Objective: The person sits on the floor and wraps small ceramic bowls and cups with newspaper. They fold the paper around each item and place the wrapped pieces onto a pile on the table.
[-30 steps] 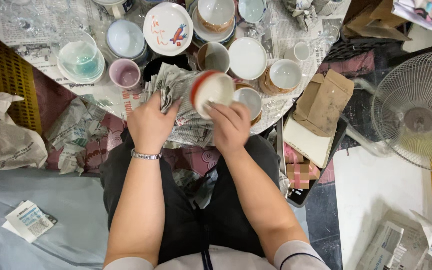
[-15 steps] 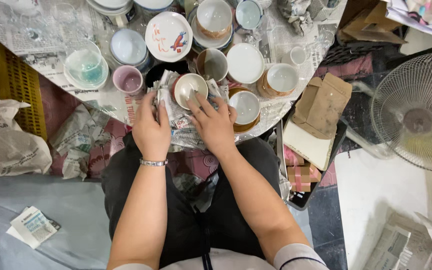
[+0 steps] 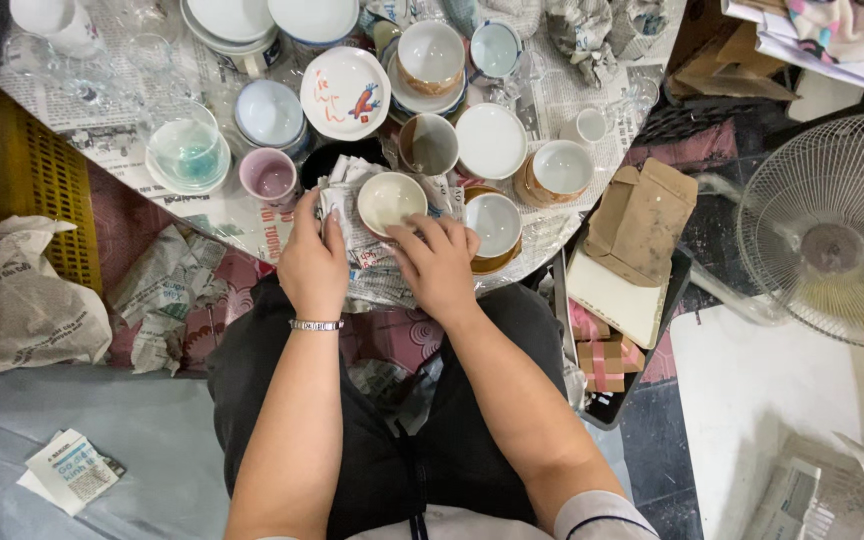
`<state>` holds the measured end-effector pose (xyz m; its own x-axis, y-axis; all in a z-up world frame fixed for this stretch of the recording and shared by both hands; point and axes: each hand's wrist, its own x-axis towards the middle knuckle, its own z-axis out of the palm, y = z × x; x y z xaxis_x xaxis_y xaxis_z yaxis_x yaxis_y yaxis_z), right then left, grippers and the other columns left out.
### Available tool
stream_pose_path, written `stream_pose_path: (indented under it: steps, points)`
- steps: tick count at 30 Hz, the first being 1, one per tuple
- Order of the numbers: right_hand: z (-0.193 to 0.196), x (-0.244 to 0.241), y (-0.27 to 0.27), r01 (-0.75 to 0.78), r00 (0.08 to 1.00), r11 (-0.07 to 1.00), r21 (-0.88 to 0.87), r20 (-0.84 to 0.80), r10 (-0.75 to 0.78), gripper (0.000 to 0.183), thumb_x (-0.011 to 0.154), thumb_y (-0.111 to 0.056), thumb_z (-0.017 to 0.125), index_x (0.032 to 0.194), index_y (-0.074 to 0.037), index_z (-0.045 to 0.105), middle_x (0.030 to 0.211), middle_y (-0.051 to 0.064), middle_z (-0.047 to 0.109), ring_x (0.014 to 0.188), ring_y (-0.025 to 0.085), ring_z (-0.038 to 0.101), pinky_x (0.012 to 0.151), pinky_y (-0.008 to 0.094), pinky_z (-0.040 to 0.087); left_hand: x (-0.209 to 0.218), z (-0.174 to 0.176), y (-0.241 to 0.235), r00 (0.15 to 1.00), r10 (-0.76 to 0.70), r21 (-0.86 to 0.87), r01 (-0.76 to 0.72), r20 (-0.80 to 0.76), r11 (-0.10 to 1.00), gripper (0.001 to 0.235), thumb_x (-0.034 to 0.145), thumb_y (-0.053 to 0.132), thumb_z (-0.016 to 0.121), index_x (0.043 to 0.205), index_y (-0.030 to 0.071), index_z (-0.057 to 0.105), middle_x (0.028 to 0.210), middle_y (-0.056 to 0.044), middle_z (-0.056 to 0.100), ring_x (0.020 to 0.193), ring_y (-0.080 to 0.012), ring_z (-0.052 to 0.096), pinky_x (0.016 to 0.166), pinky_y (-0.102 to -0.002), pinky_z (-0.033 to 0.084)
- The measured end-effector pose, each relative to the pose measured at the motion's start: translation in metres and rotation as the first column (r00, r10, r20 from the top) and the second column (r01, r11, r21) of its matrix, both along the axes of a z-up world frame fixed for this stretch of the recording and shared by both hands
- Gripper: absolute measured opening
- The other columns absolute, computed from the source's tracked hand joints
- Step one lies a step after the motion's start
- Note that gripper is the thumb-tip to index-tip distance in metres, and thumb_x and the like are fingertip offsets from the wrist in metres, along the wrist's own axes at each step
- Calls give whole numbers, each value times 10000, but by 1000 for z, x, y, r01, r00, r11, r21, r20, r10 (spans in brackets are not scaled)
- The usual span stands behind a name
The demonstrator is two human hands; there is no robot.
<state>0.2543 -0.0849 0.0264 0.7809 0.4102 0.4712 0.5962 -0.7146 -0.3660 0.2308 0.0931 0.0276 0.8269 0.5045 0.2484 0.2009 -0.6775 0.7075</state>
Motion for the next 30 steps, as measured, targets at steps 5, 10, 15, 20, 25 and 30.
stream_pose_path:
  steps: [5,10,15,20,25,30]
  points:
    - [11,-2,0,-40,998,998,-39,54,42,598,849,-367,831,1386,-208,623,1536,192,444,1400,381,444,1110,517,307,-12,18,-7,985,49,-23,-45,168,999,449,1029,227,636,1410,14,533,1327,-226,595,1202,-406,593,995,-473,486]
    - [40,19,21,-153,987,985,-75,-67,148,758,833,-465,800,1494,-207,535,1616,222,349,1504,443,326,1201,574,293,-19,22,-11,933,74,-13,-74,353,997,440,1059,239,605,1403,-18,509,1406,-230,472,1315,-419,473,1139,-515,369]
    - [40,44,44,-213,973,963,-164,-131,192,736,866,-427,736,1501,-127,514,1573,219,413,1486,429,360,1200,540,300,-12,13,-4,965,-129,61,118,228,991,407,1054,185,512,1410,0,578,1485,-183,554,1415,-421,464,1218,-540,306]
    - [1,42,49,-236,959,940,-248,-217,184,587,925,-256,606,1472,-72,504,1597,204,433,1498,387,376,1228,490,296,-5,10,-4,930,-322,24,323,176,946,425,1089,203,455,1455,5,543,1568,-192,504,1522,-425,362,1268,-539,229]
    - [-17,38,48,-243,957,949,-203,-208,201,615,967,-182,521,1521,71,439,1626,225,372,1533,395,328,1262,474,262,2,7,-12,935,-351,0,351,46,936,485,1118,263,378,1512,3,487,1566,-197,490,1524,-423,342,1273,-568,165]
    - [-24,40,43,-273,955,936,-221,-179,236,615,955,-214,544,1512,26,447,1636,230,338,1550,395,280,1271,482,249,-4,7,-20,928,-359,-17,362,96,932,539,1132,315,362,1544,-25,430,1603,-213,447,1539,-441,317,1275,-582,160]
